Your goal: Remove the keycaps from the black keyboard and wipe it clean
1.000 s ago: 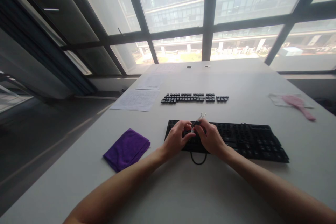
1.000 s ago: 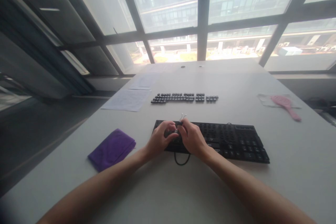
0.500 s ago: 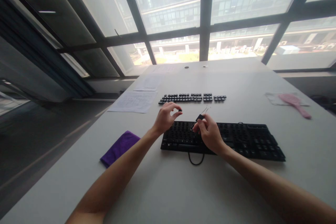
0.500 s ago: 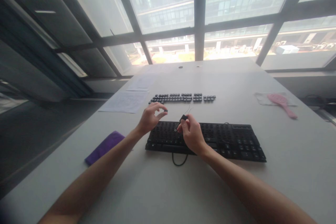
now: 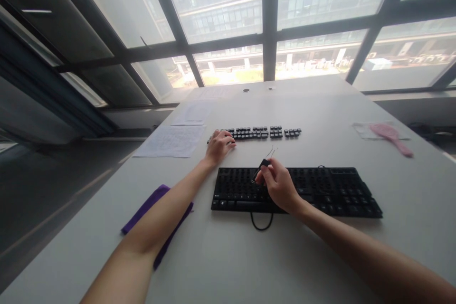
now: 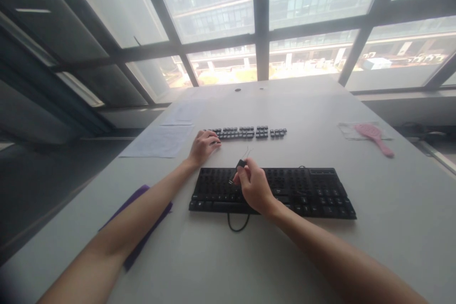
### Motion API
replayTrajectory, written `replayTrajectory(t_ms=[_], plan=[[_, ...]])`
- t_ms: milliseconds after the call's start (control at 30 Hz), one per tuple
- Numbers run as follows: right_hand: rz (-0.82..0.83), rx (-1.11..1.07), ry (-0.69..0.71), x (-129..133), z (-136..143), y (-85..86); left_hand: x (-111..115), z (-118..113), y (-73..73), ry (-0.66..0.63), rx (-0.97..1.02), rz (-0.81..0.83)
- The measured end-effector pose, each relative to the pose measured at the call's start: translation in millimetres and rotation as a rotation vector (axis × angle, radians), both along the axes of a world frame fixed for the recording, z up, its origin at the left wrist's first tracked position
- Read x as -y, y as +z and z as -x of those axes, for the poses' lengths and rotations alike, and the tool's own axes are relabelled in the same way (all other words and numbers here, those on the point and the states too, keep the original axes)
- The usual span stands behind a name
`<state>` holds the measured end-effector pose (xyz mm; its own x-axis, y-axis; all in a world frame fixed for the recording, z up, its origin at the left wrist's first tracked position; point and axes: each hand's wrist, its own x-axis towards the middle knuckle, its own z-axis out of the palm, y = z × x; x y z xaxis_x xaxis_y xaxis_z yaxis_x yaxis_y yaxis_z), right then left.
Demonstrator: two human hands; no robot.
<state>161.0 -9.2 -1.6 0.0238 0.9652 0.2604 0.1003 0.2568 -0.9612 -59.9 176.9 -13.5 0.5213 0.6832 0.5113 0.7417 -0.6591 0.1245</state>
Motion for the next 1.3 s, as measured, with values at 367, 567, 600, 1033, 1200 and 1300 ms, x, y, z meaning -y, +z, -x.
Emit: replayTrajectory(t_ms=[367, 567, 600, 1033, 1200, 1300], plan=[[0.008, -0.018, 0.010, 0.6, -0.6, 2.9, -12.5, 3.2, -6.2, 0.083, 0.092, 0.001], [-0.017, -0.018, -0.018, 0.5, -1.2, 2.6, -3.1, 3.1, 8.5, 0.121, 0.178, -0.030], [-0.024, -0.020, -0.039, 0.0, -1.5, 2.6, 1.6, 2.9, 14.4, 0.126, 0.199, -0.046], [-0.074, 0.215, -0.035, -0.7, -18.4, 11.6, 147.2, -49.8, 40.7, -0.116, 0.223, 0.291], [-0.114, 0.353, 0.002, 7.3, -21.3, 6.6, 153.2, -53.7, 24.7, -0.112, 0.238, 0.339], [-0.130, 0.375, 0.014, 9.1, -19.1, 6.8, 151.8, -54.2, 19.9, -0.109, 0.235, 0.335]])
